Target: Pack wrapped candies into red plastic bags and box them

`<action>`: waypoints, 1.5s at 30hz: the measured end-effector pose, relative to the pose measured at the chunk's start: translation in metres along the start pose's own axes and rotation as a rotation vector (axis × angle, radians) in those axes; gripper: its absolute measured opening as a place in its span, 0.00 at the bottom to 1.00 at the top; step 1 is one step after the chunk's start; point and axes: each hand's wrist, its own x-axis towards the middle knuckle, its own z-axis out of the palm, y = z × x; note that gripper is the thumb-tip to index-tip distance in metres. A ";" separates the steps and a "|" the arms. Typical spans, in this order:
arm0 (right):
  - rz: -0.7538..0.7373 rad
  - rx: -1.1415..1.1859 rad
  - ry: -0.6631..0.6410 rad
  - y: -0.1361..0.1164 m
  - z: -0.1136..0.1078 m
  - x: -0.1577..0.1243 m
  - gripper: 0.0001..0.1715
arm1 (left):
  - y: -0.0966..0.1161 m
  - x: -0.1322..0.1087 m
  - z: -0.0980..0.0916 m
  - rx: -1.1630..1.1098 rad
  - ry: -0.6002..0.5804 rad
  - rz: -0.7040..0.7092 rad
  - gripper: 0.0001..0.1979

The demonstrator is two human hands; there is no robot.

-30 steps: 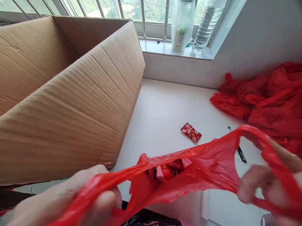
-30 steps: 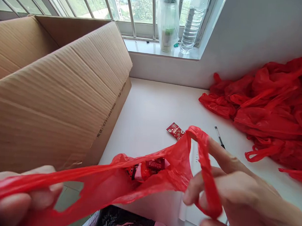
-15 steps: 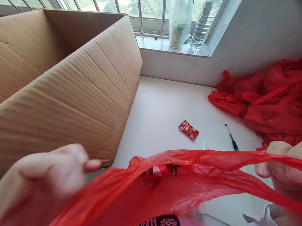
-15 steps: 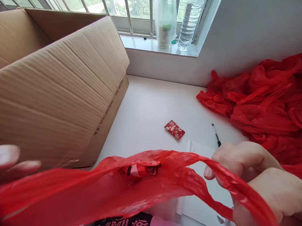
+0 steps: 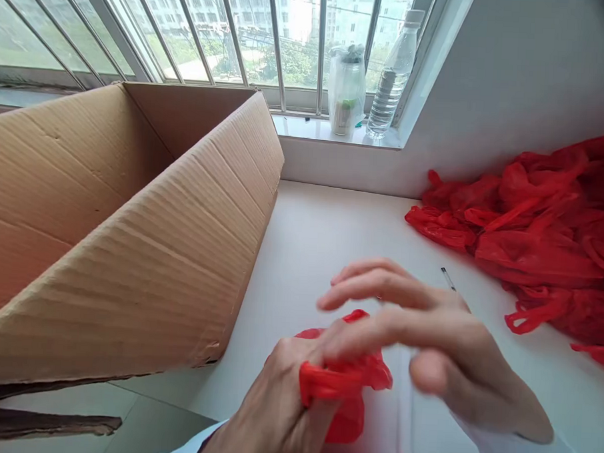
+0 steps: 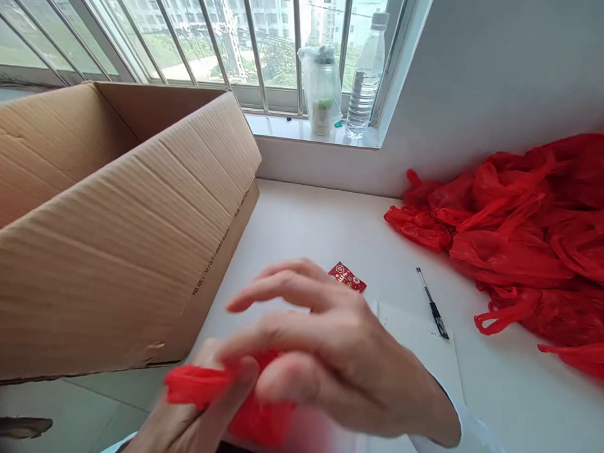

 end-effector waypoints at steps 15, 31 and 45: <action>0.032 -0.024 0.395 0.009 0.025 -0.030 0.08 | -0.016 0.014 -0.018 -0.948 -0.200 -0.409 0.19; 0.123 0.229 -0.302 0.070 0.032 0.006 0.21 | -0.019 0.009 -0.011 0.600 0.332 0.581 0.12; 0.307 -0.585 -0.193 0.140 -0.027 -0.072 0.16 | -0.109 -0.081 0.009 0.426 0.104 0.070 0.14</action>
